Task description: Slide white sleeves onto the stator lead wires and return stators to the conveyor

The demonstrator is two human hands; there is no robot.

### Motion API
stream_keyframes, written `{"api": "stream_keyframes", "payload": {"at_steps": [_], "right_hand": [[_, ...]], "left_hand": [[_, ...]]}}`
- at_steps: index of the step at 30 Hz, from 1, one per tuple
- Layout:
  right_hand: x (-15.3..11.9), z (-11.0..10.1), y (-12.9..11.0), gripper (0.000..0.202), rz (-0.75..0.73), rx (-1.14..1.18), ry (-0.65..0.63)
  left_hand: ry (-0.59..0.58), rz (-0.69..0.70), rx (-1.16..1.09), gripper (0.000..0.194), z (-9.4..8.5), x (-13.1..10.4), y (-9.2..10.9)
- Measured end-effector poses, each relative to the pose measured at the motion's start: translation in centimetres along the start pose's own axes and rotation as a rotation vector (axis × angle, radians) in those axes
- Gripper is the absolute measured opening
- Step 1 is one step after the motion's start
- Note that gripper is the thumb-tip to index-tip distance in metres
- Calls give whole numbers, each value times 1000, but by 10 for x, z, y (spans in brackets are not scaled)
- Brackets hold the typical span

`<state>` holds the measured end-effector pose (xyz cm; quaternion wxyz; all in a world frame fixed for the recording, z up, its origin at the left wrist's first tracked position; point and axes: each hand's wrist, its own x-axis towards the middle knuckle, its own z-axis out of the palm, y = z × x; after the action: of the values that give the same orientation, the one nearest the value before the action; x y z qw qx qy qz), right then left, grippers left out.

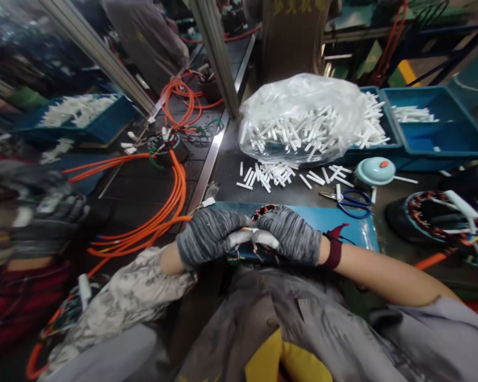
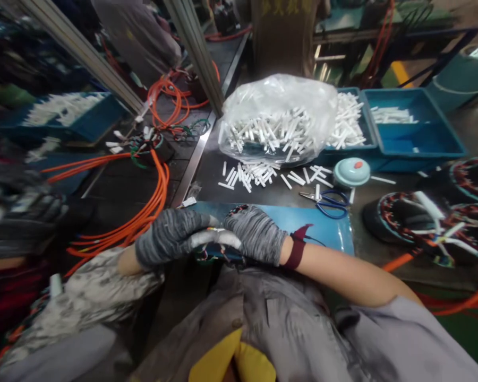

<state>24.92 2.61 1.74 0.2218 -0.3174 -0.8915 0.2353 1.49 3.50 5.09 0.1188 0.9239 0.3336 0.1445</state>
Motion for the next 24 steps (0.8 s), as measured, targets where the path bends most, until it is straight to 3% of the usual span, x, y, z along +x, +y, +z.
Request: {"api": "stream_keyframes", "payload": {"at_steps": [3, 8, 10, 12, 14, 15, 17, 19, 21, 24], "right_hand": [[-1, 5, 20, 32, -67, -91, -74], [-12, -1, 46, 34, -79, -35, -59], [-18, -11, 50, 37, -68, 149, 24], [-26, -24, 60, 41, 17, 267, 191], [-34, -32, 80, 43, 206, 138, 378], [-38, -33, 92, 43, 310, -14, 408], [-45, -27, 117, 46, 495, -313, 261], [-50, -16, 135, 43, 556, -438, 152], [-53, -7, 143, 41, 559, -502, 114], [-59, -6, 136, 43, 535, -476, 147]], "left_hand": [[-4, 42, 50, 56, 7, -4, -1], [-26, 14, -137, 40, 13, -6, -15], [-78, 39, -258, 34, 15, 0, -22], [-179, 102, -385, 46, 18, 7, -27], [-271, 132, -454, 61, 25, 13, -28], [-295, 117, -451, 63, 30, 14, -27], [-297, 51, -361, 60, 39, 13, -22], [-270, -20, -208, 55, 48, 7, -14], [-266, -104, -42, 53, 54, -2, -5], [-289, -306, 172, 57, 60, -13, 10]]}}
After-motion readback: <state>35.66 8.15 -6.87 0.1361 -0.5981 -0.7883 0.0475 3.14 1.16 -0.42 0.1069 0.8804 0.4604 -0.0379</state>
